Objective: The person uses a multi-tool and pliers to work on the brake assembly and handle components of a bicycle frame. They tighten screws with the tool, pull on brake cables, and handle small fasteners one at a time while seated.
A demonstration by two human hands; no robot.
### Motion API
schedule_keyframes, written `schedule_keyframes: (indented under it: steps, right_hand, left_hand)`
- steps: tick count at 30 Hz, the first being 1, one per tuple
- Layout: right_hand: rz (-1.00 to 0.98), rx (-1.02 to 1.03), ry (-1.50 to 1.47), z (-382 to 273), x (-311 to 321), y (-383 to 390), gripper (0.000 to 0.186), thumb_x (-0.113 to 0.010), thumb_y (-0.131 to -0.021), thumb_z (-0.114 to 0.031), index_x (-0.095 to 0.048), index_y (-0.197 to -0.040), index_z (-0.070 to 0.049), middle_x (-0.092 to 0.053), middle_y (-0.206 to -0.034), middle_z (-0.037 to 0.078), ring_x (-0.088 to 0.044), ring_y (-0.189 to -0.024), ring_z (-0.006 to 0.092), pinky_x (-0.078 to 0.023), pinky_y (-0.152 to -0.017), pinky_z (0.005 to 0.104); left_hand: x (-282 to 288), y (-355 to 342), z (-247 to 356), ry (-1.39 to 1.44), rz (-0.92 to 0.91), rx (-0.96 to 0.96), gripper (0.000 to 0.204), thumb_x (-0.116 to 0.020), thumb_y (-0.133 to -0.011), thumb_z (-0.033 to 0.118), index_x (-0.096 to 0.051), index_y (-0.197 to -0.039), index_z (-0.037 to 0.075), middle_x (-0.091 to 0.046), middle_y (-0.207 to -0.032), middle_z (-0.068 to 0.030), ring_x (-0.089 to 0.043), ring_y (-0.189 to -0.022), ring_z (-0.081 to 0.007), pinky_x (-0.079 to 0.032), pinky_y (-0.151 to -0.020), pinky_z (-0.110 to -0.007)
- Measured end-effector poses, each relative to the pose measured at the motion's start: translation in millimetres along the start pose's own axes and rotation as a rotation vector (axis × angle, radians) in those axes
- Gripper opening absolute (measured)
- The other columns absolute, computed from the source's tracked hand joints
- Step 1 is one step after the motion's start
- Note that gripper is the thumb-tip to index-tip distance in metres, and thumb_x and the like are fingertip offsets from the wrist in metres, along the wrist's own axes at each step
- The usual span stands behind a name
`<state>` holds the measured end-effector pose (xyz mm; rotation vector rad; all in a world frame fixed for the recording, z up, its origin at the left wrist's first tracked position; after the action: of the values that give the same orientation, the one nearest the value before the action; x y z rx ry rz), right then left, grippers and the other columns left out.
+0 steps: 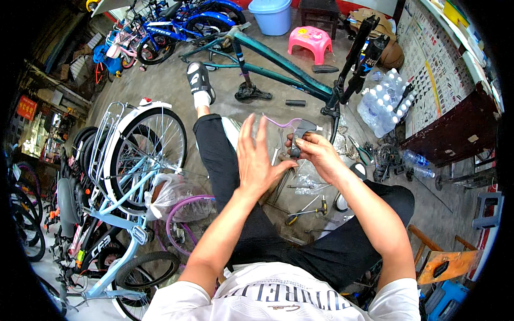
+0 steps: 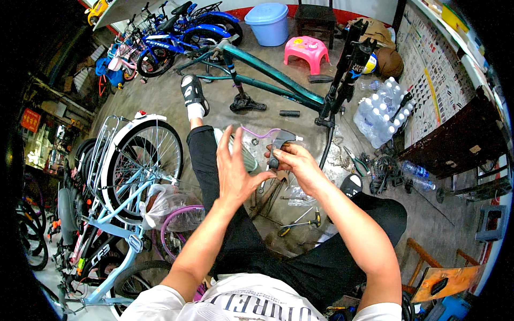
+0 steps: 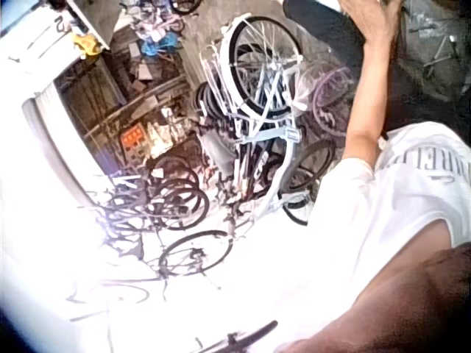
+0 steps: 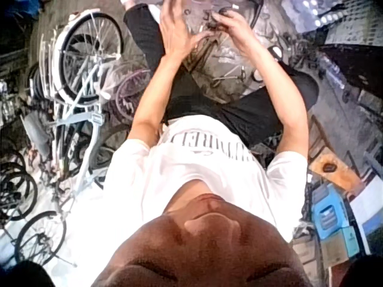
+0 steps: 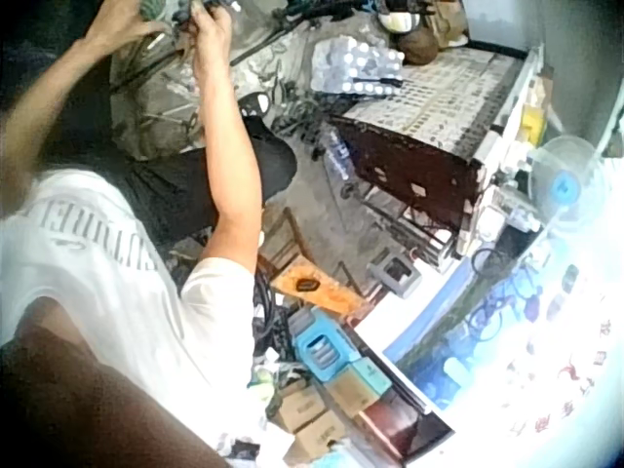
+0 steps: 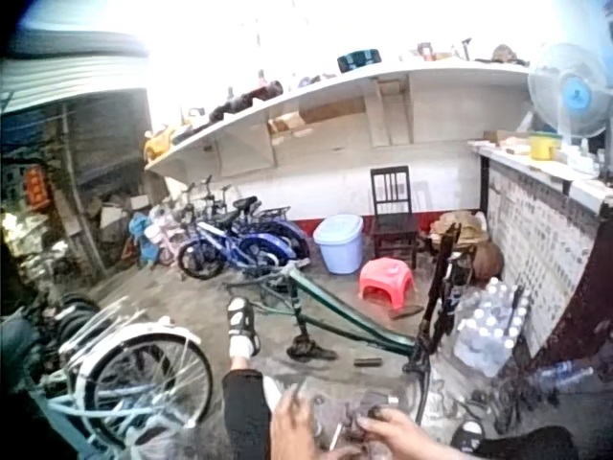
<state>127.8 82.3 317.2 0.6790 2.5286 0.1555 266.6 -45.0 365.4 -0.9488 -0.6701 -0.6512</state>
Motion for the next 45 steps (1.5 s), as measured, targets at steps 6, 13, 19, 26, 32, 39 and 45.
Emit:
schedule_keyframes:
  steps: [6,13,19,26,32,39,45]
  right_hand:
    - [-0.061,0.005,-0.151,8.3,4.9,-2.5,0.040,-0.060,-0.103,-0.026,-0.059,-0.131,0.003,-0.070,-0.124,0.011,-0.067,-0.106,0.0190,-0.051,-0.092,0.0337]
    - [0.003,0.022,-0.120,14.2,8.2,-3.5,0.030,-0.063,-0.101,-0.023,-0.064,-0.120,0.000,-0.070,-0.112,0.007,-0.065,-0.100,0.0156,-0.049,-0.091,0.0337]
    - [0.053,0.038,-0.052,14.2,3.0,0.9,0.033,-0.064,-0.099,-0.022,-0.063,-0.123,0.001,-0.068,-0.116,0.007,-0.062,-0.104,0.0133,-0.048,-0.092,0.0318]
    - [0.000,0.043,-0.012,24.8,4.8,-0.1,0.037,-0.063,-0.100,-0.019,-0.060,-0.129,0.003,-0.067,-0.124,0.008,-0.059,-0.111,0.0147,-0.046,-0.098,0.0323]
    - [0.041,0.050,0.055,29.8,5.9,-0.7,0.037,-0.062,-0.100,-0.018,-0.059,-0.132,0.001,-0.066,-0.127,0.008,-0.059,-0.114,0.0155,-0.045,-0.100,0.0330]
    - [0.076,0.000,0.093,34.3,9.4,1.1,0.039,-0.063,-0.099,-0.019,-0.058,-0.132,0.000,-0.065,-0.122,0.008,-0.059,-0.114,0.0164,-0.045,-0.099,0.0343]
    - [0.107,-0.001,0.113,36.7,5.3,4.5,0.038,-0.060,-0.097,-0.018,-0.056,-0.128,0.002,-0.066,-0.115,0.009,-0.061,-0.108,0.0170,-0.047,-0.094,0.0317]
  left_hand:
    - [-0.6,-20.4,-5.4,-0.107,-0.140,-0.131,0.098,-0.095,-0.057,0.046,-0.055,-0.135,0.003,-0.046,-0.145,-0.0163,-0.029,-0.147,-0.0428,-0.025,-0.118,-0.060]
    - [-14.5,-4.9,-11.3,-0.119,-0.088,-0.147,0.074,-0.092,-0.061,0.043,-0.061,-0.117,0.005,-0.066,-0.115,-0.0070,-0.050,-0.131,-0.0340,-0.031,-0.114,-0.058]
    - [-22.2,4.4,-8.1,-0.101,-0.047,-0.128,0.071,-0.093,-0.061,0.039,-0.061,-0.114,0.005,-0.065,-0.115,-0.0081,-0.053,-0.127,-0.0336,-0.031,-0.113,-0.058]
    - [-20.8,4.6,5.5,-0.113,-0.078,-0.027,0.102,-0.096,-0.058,0.041,-0.049,-0.140,0.002,-0.047,-0.144,-0.0169,-0.032,-0.146,-0.0430,-0.023,-0.118,-0.061]
    - [-28.4,11.2,-8.2,-0.194,-0.191,-0.071,0.101,-0.095,-0.060,0.043,-0.050,-0.140,0.001,-0.053,-0.139,-0.0161,-0.032,-0.147,-0.0418,-0.021,-0.118,-0.063]
    - [-30.5,17.7,-2.6,-0.189,-0.201,0.014,0.098,-0.094,-0.060,0.044,-0.053,-0.137,0.001,-0.058,-0.132,-0.0145,-0.037,-0.143,-0.0389,-0.022,-0.117,-0.065]
    - [-26.7,18.7,-0.5,-0.178,-0.272,-0.023,0.103,-0.093,-0.061,0.047,-0.049,-0.143,0.001,-0.058,-0.132,-0.0152,-0.040,-0.140,-0.0385,-0.022,-0.117,-0.066]
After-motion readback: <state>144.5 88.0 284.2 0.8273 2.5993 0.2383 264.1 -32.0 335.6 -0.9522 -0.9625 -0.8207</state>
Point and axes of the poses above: each hand's wrist, its own y-axis away from the middle knuckle, its own x-axis out of the back of the hand, z = x × y, the point moved 2 cm from there along -y, towards the middle knuckle
